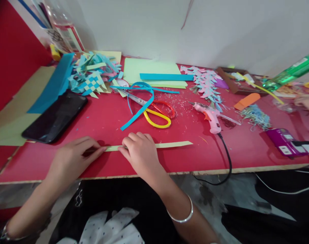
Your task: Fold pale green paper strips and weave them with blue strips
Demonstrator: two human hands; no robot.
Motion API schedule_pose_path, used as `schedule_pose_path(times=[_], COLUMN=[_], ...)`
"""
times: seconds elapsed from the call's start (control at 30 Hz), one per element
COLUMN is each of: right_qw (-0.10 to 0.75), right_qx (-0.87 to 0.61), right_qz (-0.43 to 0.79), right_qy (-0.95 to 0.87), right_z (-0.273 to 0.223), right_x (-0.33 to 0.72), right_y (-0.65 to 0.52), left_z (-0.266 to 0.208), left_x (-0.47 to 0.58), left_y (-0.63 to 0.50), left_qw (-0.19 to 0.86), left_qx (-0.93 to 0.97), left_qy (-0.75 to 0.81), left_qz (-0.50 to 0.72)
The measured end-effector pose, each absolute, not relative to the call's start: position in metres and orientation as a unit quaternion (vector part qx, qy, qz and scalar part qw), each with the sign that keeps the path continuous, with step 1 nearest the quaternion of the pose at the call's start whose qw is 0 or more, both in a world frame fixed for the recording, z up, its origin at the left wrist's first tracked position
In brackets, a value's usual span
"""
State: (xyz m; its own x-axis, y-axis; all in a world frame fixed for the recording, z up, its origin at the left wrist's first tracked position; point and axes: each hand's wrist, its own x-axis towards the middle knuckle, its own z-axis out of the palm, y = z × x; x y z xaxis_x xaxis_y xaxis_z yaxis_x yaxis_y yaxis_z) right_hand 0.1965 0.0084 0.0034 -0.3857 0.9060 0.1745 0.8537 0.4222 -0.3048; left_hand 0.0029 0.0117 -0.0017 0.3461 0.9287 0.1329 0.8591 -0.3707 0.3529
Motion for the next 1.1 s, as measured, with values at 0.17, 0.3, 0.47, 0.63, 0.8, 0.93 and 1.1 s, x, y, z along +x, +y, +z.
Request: schedule_pose_path(times=[0.17, 0.3, 0.47, 0.63, 0.8, 0.93, 1.1], right_qw=[0.145, 0.131, 0.126, 0.111, 0.095, 0.093, 0.113], right_qx=[-0.534, -0.524, -0.526, -0.530, -0.530, -0.533, -0.575], right_qz=[0.065, 0.050, 0.041, 0.034, 0.019, 0.021, 0.003], right_qy=[-0.830, -0.840, -0.840, -0.840, -0.843, -0.841, -0.810], right_z=[0.001, 0.001, 0.001, 0.003, 0.005, 0.005, 0.004], right_x=[0.197, 0.198, 0.199, 0.196, 0.196, 0.195, 0.183], right_y=[0.010, 0.011, 0.010, 0.009, 0.010, 0.010, 0.007], left_z=[-0.003, -0.004, -0.006, -0.007, -0.008, -0.008, -0.006], left_x=[0.001, 0.000, -0.005, -0.013, -0.011, -0.010, -0.013], left_y=[0.011, 0.010, 0.014, 0.016, 0.014, 0.014, 0.018], left_qw=[0.087, 0.083, 0.106, 0.152, 0.109, 0.115, 0.177], left_qx=[0.824, 0.825, 0.831, 0.823, 0.807, 0.807, 0.796], left_qy=[0.543, 0.541, 0.521, 0.516, 0.556, 0.555, 0.549], left_qz=[0.135, 0.140, 0.161, 0.183, 0.166, 0.164, 0.182])
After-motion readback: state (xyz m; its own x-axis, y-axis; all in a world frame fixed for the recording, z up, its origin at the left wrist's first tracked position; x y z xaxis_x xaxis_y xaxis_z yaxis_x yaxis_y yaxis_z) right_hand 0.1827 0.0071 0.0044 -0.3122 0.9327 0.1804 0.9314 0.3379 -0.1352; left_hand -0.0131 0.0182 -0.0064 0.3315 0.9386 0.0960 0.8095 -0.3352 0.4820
